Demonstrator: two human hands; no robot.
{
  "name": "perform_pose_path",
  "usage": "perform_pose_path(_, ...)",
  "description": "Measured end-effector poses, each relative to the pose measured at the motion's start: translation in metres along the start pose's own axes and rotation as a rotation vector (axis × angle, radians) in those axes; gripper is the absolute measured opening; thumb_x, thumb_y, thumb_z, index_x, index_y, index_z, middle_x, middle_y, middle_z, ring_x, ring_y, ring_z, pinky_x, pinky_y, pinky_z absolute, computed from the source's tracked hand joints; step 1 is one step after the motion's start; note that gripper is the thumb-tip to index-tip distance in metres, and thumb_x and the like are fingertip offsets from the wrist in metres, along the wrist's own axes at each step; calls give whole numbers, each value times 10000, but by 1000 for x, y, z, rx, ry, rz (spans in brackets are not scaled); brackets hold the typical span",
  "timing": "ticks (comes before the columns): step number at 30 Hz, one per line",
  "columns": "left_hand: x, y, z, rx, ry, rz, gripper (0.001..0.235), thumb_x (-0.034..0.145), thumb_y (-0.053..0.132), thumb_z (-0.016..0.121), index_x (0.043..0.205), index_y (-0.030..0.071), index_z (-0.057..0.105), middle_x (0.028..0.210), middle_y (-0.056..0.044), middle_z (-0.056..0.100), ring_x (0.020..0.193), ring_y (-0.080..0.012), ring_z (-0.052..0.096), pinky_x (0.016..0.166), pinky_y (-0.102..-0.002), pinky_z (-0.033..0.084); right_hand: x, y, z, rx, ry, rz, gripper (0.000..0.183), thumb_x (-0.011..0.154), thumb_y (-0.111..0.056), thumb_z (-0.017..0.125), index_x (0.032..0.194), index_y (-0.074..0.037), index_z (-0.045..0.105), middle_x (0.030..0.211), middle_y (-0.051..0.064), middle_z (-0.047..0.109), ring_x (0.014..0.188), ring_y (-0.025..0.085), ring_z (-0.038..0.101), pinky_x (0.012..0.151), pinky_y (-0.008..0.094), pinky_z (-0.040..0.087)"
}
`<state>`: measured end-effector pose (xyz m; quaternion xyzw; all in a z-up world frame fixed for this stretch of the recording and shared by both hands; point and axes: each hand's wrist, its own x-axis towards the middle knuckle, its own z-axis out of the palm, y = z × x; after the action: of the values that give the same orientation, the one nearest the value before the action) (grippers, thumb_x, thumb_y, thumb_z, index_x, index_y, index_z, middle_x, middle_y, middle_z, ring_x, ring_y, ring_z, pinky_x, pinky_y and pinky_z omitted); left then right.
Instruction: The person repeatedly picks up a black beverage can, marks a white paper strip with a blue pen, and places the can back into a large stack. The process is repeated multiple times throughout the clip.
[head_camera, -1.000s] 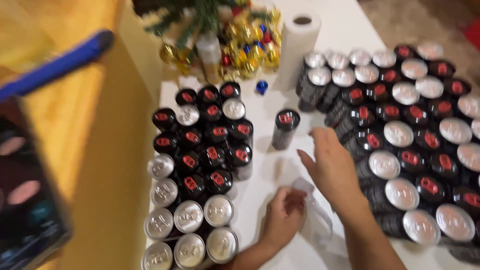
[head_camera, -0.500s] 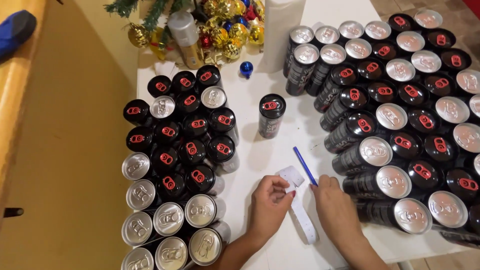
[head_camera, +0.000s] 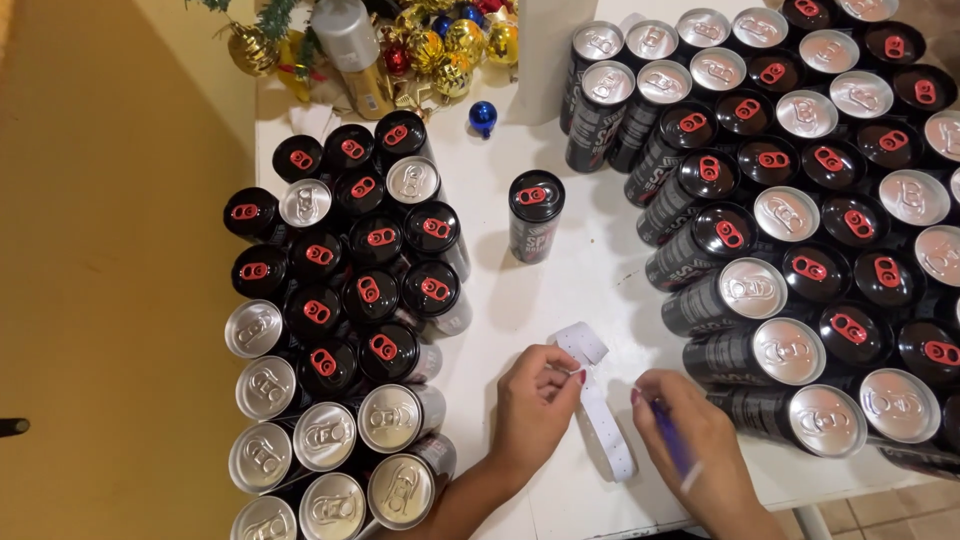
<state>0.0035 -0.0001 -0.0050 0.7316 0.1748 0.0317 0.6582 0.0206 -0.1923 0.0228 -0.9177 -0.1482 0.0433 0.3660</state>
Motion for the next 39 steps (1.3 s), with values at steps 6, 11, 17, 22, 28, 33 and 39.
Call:
perform_pose_path(6, -4, -18, 1, 353, -77, 642, 148, 927, -17, 695, 1045, 33, 620, 971, -109, 646, 830, -258, 668, 707, -350, 558, 5, 15, 26, -193, -5, -175, 166, 954, -289, 643, 1032, -154, 701, 889, 59, 594, 812, 306, 586, 753, 423, 479)
perform_pose_path(11, -3, -12, -1, 311, -87, 591, 163, 928, -44, 662, 1058, 45, 619, 938, -92, 648, 804, -238, 649, 696, -332, 539, 4, 25, 43, -218, -13, -135, 261, 931, -341, 680, 1119, -161, 668, 949, 53, 574, 859, 324, 584, 799, 441, 479)
perform_pose_path(17, -2, -6, -2, 230, -116, 557, 181, 939, -44, 614, 1098, 41, 638, 965, -103, 670, 794, -225, 665, 710, -321, 554, 4, 28, 46, -255, -145, 12, 181, 977, -383, 585, 999, -207, 614, 981, 25, 534, 952, 309, 565, 835, 477, 440)
perform_pose_path(22, -1, 4, -3, 257, -95, 623, 207, 942, -70, 554, 1113, 19, 629, 989, -122, 656, 853, -265, 668, 732, -343, 553, 4, 26, 41, -264, -214, 32, 208, 1029, -342, 466, 970, -166, 560, 989, 64, 509, 951, 316, 541, 820, 480, 421)
perform_pose_path(28, -1, 8, -5, 364, -57, 731, 204, 906, -95, 577, 1058, 17, 654, 1014, -124, 548, 864, -292, 589, 810, -367, 515, 9, 25, 30, -428, -393, -18, 91, 977, -241, 447, 1005, -191, 517, 1091, 45, 480, 1038, 324, 484, 930, 457, 392)
perform_pose_path(33, -3, 6, -3, 812, 70, 834, 226, 958, 139, 645, 1143, 243, 724, 1341, -49, 570, 1181, -298, 497, 975, -505, 395, 9, 26, 31, -577, -398, -95, 139, 1001, -319, 432, 1042, -238, 538, 1058, 22, 455, 984, 277, 473, 933, 480, 394)
perform_pose_path(39, 1, 3, 0, 862, 227, 894, 123, 974, 68, 693, 970, 189, 707, 1244, -73, 573, 1159, -299, 550, 985, -521, 438, 8, 29, 32, -510, -362, -80, 190, 1005, -409, 502, 995, -228, 560, 1055, 1, 499, 1013, 268, 488, 895, 472, 406)
